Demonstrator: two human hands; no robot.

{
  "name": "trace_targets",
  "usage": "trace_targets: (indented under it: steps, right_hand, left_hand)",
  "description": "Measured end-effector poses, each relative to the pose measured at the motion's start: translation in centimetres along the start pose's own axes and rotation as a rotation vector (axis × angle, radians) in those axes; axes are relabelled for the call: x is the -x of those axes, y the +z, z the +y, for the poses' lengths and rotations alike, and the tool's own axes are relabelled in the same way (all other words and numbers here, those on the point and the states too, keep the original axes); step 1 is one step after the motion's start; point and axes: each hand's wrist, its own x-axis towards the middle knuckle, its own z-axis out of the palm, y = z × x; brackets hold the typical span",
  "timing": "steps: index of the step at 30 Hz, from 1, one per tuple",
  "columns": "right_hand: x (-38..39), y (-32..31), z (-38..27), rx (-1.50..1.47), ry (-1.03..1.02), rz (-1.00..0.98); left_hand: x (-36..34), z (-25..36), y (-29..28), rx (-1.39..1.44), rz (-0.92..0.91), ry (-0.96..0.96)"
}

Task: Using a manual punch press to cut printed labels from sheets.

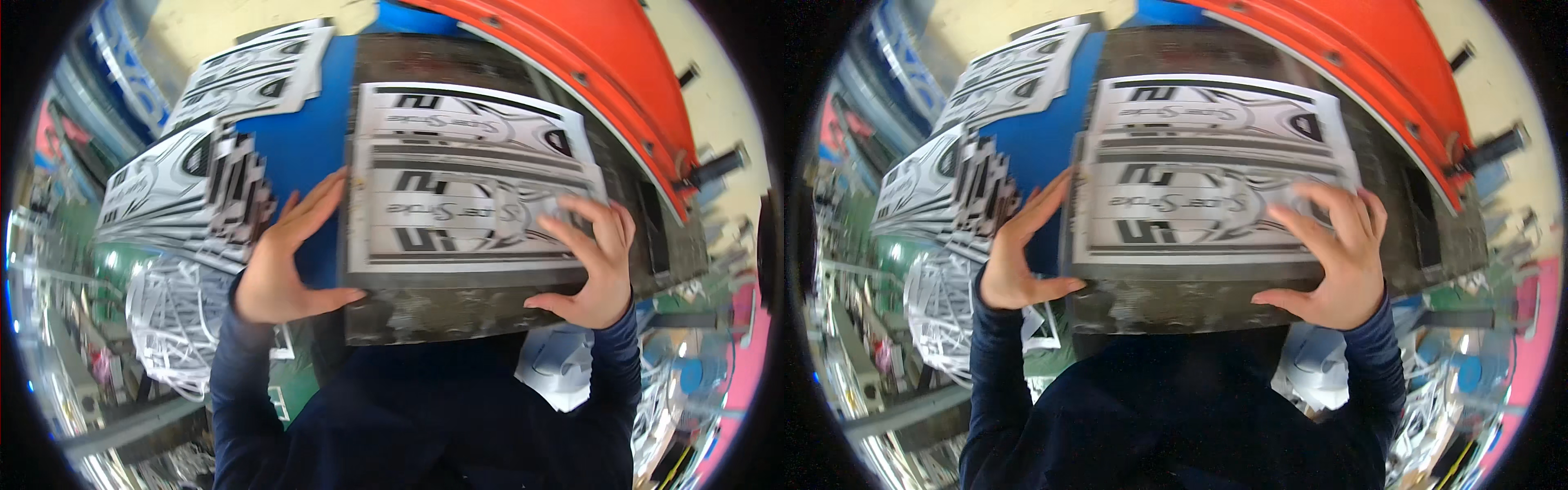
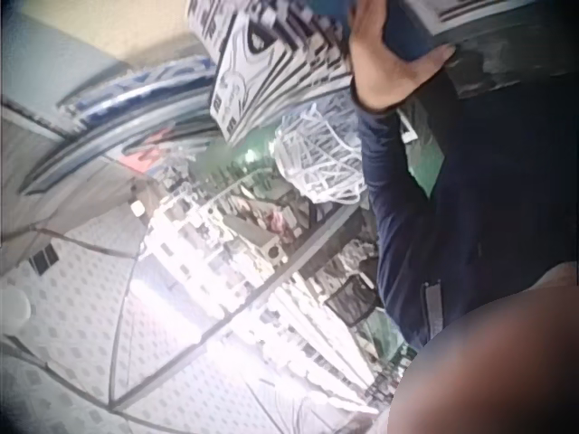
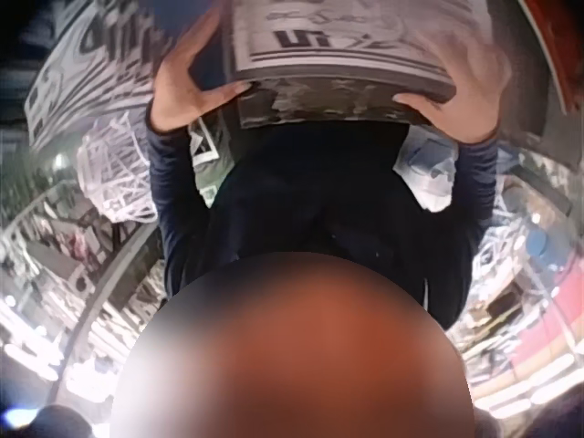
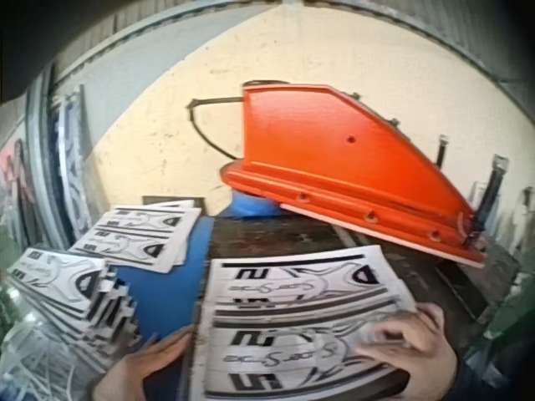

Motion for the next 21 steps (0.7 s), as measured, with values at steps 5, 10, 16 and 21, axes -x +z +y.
trace_targets:
  steps: [5,10,16,21]
  right_hand:
    - [3.0,-1.0,4.0,-0.176,0.331,-0.058]
    - [4.8,0.4,5.6,-0.334,0.322,-0.106]
    - [4.6,0.8,6.0,-0.465,0.230,-0.036]
    - [4.7,1.2,6.1,-0.491,0.231,-0.030]
  left_hand:
    - [-0.4,-0.4,0.2,0.081,-0.007,0.027]
    - [-0.5,-1.3,0.6,0.228,0.036,-0.031]
    - [-0.3,-1.8,1.2,0.363,0.062,-0.057]
    - [-0.1,-2.1,1.1,0.322,0.080,-0.084]
